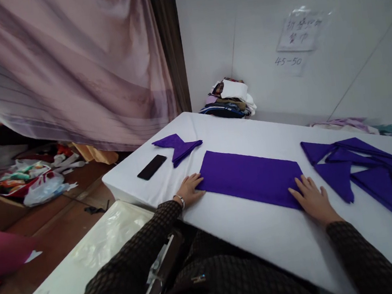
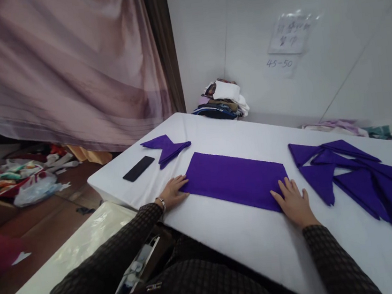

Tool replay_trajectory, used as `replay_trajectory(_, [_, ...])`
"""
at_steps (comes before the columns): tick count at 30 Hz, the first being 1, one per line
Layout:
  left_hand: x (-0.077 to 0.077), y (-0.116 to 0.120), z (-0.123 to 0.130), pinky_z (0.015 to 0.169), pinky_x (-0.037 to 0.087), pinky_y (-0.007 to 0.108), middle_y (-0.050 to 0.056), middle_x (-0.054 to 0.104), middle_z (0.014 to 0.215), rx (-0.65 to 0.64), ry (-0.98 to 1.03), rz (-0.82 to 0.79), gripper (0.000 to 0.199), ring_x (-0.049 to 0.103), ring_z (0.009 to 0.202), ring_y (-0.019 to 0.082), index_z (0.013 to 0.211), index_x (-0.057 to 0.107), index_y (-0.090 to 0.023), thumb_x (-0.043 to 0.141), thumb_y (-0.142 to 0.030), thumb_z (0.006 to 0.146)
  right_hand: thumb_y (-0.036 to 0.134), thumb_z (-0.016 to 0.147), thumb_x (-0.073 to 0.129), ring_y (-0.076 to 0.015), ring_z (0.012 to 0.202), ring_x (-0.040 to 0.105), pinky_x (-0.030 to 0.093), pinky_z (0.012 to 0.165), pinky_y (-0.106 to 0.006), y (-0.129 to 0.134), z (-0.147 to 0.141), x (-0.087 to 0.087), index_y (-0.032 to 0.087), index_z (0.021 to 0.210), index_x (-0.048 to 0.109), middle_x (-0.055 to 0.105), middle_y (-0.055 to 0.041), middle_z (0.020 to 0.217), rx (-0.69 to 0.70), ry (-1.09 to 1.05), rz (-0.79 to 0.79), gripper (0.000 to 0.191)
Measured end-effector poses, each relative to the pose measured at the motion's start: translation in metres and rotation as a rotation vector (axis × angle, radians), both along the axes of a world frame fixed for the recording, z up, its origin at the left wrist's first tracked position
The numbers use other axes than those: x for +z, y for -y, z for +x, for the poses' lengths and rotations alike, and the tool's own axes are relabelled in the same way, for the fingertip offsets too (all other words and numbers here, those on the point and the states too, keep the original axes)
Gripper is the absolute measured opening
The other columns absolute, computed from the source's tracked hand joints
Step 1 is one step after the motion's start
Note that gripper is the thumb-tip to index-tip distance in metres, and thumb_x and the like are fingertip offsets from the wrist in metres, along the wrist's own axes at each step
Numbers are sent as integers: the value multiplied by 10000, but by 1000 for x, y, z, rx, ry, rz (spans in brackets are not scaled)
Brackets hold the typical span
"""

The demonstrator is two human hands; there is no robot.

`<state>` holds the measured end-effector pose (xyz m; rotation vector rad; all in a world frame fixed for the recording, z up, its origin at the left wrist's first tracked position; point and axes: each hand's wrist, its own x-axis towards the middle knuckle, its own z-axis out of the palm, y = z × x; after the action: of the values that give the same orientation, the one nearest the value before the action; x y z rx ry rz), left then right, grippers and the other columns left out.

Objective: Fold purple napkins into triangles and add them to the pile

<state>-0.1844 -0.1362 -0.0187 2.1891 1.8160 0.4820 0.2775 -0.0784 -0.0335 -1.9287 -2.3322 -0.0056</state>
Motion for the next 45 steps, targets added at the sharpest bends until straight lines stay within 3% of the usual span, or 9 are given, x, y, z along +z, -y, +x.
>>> replay_trajectory(3, [-7,12,-3,1088,279,481,95,462,1395,-19,15,99,564,374,1310,276,1284,513,-200,572,-229,724,489,911,260,-282,1392,181,186,1070,-565,20,-38,8,153,1401,369,295,-137,1489,147,-52,55,604])
replay_trajectory(6, [-7,11,2,1066,329,464,70,520,1345,-50,-5,171,572,404,1289,253,1239,553,-213,514,-84,683,492,915,290,-259,1390,197,153,1091,-540,42,-77,11,198,1415,351,309,-105,1487,355,-87,-19,583])
replay_trajectory(10, [-3,4,10,1036,365,435,73,576,1282,-38,-83,185,559,464,1234,235,1187,589,-196,468,0,678,490,910,323,-257,1390,201,147,1095,-535,55,-102,8,188,1416,350,305,-103,1487,422,-85,-85,591])
replay_trajectory(22, [13,-3,17,992,368,414,60,637,1192,2,-119,110,411,529,1137,224,1081,645,-243,490,-66,744,331,892,351,-265,1348,307,171,1085,-539,53,-111,5,171,1373,427,420,-121,1420,414,-100,-52,513])
replay_trajectory(30, [46,44,46,1068,212,473,51,689,999,-166,-117,100,238,494,1147,264,861,689,-246,550,-181,679,281,853,434,-275,1353,287,151,1100,-540,79,-160,22,170,1420,340,381,-118,1447,614,-236,-56,586])
replay_trajectory(34, [62,75,77,1058,228,443,27,693,920,-321,-24,4,187,555,1029,231,791,670,-238,571,-183,642,238,809,492,-263,1332,329,187,1108,-497,102,-183,27,142,1428,313,401,-133,1433,698,-350,-106,652])
replay_trajectory(38, [79,84,90,843,406,331,14,694,809,-414,71,-192,122,611,841,196,769,669,-224,573,-214,694,289,824,525,-234,1176,519,331,1043,-412,114,-185,24,184,1298,502,588,-103,1264,745,-517,-222,486])
replay_trajectory(41, [92,68,85,720,430,256,-8,706,811,-471,215,-399,204,626,780,169,877,700,-243,539,-343,803,274,841,511,-216,1084,583,412,952,-348,118,-174,29,197,1175,604,653,-76,1159,760,-680,-308,355])
replay_trajectory(45, [97,23,70,833,441,265,19,717,995,-434,438,-639,414,625,950,200,977,703,-226,496,-548,819,294,867,495,-181,857,643,476,787,-292,124,-154,48,189,1011,681,710,-17,962,648,-992,-533,257])
